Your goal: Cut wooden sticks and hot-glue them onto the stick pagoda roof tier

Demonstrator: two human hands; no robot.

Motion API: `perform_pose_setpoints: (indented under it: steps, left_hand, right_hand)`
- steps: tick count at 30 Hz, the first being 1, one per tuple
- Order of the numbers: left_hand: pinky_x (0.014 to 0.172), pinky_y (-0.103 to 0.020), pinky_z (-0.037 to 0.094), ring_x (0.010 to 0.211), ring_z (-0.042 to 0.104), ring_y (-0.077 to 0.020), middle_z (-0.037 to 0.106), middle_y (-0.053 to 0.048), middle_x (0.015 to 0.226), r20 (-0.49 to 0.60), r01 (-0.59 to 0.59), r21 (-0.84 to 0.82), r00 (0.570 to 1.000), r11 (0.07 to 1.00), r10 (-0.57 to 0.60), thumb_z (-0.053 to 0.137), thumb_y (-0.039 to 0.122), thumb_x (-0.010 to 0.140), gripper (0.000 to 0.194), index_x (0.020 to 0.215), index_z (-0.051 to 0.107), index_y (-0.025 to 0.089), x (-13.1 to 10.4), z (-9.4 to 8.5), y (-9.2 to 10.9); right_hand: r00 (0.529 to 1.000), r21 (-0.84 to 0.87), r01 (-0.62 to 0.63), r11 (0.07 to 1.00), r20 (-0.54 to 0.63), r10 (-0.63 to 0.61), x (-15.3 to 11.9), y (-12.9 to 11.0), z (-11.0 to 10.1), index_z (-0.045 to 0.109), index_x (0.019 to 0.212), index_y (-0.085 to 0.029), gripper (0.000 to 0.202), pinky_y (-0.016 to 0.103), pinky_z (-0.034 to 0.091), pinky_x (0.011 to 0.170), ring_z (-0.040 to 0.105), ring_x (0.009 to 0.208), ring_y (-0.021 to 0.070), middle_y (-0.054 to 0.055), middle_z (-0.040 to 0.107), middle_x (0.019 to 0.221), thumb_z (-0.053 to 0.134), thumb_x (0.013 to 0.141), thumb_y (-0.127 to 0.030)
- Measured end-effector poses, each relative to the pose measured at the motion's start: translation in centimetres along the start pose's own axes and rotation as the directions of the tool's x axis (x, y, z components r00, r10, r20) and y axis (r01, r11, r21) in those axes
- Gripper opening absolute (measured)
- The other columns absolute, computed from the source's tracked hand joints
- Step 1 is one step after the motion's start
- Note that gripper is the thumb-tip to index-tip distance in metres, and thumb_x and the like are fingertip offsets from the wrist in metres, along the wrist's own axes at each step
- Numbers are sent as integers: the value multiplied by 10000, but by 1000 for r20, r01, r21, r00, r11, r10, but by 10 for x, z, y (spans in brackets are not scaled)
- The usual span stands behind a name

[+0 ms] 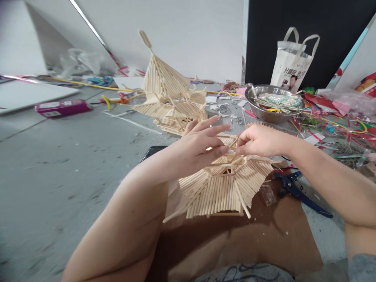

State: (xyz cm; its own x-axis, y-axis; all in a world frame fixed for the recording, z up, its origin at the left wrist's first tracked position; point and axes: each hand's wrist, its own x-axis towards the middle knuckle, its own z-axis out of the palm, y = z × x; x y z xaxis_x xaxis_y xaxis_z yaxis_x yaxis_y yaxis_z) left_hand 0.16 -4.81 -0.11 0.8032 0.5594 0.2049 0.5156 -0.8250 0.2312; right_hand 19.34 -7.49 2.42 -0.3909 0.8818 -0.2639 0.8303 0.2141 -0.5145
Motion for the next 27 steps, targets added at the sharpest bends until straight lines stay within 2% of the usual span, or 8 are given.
perform_pose_setpoints:
  steps: [5,10,20,27]
  left_hand:
    - [973,-693,156,1340,220,-356,464,-58,1363,83,47,-85,996,995,-40,362,295,897,372,753,690,193,6,5,-1]
    - [976,-661,215,1331,251,-341,489,-55,1342,78,69,-124,995,990,-60,376,285,882,377,691,685,187,9,7,-3]
    - [984,-650,206,1333,252,-326,491,-29,1343,91,111,-159,991,981,-97,412,304,860,371,622,674,190,10,6,-1]
    - [1052,-608,81,1374,147,-293,405,19,1408,215,240,-192,956,952,-198,418,321,853,364,614,658,186,12,-1,5]
  right_hand:
    - [1000,0,-23,1000,-5,23,0,-1,1,640,729,-195,196,284,391,665,547,732,145,24,626,837,524,750,-352]
    - [1000,23,-17,1000,0,17,0,0,1,640,733,-179,204,287,385,665,544,745,150,33,632,844,520,743,-343]
    - [999,9,-35,999,-15,35,0,-1,2,639,743,-176,193,280,371,643,527,710,138,28,621,816,519,735,-327]
    - [1000,14,-13,1000,-11,13,0,0,2,641,743,-169,206,269,367,647,539,742,140,30,632,843,520,744,-336]
